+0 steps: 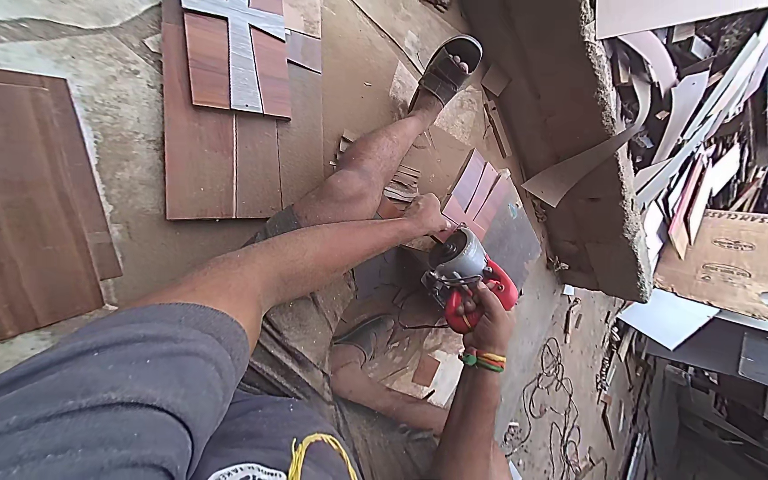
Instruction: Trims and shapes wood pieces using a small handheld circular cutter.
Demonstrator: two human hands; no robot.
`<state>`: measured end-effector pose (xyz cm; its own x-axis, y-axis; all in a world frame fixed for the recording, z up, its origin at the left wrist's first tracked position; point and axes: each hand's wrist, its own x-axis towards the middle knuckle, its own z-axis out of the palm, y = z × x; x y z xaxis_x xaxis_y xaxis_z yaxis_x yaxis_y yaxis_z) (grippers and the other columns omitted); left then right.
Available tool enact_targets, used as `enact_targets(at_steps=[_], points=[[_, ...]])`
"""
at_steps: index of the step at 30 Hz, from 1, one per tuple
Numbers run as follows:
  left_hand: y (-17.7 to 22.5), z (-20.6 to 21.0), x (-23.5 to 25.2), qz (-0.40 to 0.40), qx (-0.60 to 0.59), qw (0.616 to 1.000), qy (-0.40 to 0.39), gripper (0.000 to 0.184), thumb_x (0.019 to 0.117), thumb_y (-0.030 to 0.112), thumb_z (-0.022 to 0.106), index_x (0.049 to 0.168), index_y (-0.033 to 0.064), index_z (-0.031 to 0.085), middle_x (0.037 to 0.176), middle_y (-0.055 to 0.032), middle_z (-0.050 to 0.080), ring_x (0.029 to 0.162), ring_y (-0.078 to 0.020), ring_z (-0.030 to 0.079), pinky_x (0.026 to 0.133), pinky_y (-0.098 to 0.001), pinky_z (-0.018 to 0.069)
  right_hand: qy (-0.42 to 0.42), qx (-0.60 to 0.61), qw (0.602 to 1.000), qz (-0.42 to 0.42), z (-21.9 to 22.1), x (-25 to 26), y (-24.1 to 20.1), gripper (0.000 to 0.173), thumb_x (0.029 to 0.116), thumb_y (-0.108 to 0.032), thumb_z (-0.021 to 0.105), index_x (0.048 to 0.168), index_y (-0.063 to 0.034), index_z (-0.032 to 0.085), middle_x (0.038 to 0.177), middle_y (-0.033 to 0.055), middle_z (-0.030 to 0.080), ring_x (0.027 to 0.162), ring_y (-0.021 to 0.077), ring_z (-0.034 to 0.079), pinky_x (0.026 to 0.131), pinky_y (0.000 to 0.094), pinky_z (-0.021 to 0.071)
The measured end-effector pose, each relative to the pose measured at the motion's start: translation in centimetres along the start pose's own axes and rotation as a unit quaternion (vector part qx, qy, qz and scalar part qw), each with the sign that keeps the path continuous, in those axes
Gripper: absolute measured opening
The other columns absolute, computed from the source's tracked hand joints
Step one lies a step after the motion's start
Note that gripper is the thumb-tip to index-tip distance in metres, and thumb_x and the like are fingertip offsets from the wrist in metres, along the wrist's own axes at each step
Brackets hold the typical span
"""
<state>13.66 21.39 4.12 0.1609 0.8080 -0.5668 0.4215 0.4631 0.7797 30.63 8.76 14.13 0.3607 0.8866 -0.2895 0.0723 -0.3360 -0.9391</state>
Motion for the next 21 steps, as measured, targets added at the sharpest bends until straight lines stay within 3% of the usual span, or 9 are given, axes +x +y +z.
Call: enact_targets(at_steps=[4,21], points=[[0.6,-0.5,-0.7,-0.009,-0.006,1.0,-0.015,0.044,0.0913,0.039,0.077,0.1,-0.0029,0.069,0.107,-0.0226,0.069,0.103,-0.0366,0.068,0.088,-0.0568,0.0551,-0.003,-0.003,1.0,-0.004,0.1,0.3,-0.2,0.005,0.0939,-0.004,0.057,0.092,0.0004,0.056,0.053,0.0056,0.051,0.039,0.0165,0.052,0.039,0.0355,0.053],[0.4,-0.4,-0.4,0.003,0.014,1.0,-0.01,0.04,0.0921,0.039,0.076,0.095,-0.0004,0.07,0.102,-0.0203,0.07,0.098,-0.0344,0.069,0.084,-0.0555,0.0556,0.006,0.0,1.0,0.001,0.4,1.4,-0.5,0.005,0.0956,-0.002,0.057,0.098,0.0023,0.056,0.055,0.0071,0.053,0.039,0.0173,0.053,0.039,0.0359,0.0534]])
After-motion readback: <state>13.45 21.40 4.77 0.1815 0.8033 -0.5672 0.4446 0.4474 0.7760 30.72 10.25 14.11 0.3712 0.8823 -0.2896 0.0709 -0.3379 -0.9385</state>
